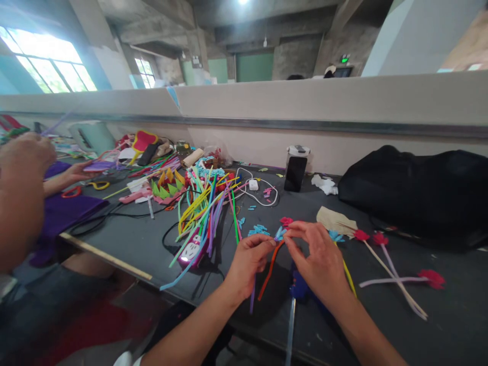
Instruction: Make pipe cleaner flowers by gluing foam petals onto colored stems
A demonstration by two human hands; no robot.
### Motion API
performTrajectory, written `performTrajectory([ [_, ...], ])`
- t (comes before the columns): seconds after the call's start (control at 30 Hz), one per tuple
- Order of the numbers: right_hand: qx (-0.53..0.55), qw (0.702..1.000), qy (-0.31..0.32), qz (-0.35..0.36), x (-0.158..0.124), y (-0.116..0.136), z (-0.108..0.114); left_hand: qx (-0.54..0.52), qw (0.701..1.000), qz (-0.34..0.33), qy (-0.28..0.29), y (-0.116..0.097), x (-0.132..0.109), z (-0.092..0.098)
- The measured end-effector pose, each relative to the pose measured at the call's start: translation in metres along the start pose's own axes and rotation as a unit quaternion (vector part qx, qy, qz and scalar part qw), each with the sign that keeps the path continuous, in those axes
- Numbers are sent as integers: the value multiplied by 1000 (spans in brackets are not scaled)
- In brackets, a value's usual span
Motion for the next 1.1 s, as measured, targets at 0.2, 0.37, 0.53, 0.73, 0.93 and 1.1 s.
performTrajectory([
  [0.2,-14,1000,-5,0,-2,-1,-1,6,1000,1,-16,-1,0,0],
  [0.37,-20,1000,-10,-4,-1,1,0,14,1000,-4,-14,-3,-1,-1],
  [0.53,-22,1000,-16,-1,-2,2,1,30,999,-13,-19,-6,-2,-1],
  [0.73,-30,999,-17,-2,-2,2,1,44,999,-21,-16,-6,-1,-1],
  [0.93,-38,999,-19,19,-1,8,2,38,999,-19,-22,-5,-1,0],
  [1.1,-31,998,-20,41,0,14,6,1,1000,-25,-5,-6,0,-2],
])
Point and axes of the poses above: each hand's wrist, its own x-axis towards the middle knuckle, its own z-axis out of the back of the hand, y = z × x, the point moved 10 cm from there along x, towards the middle knuckle, and after that the axes turned 6 degrees about x, right-handed, at the moved point
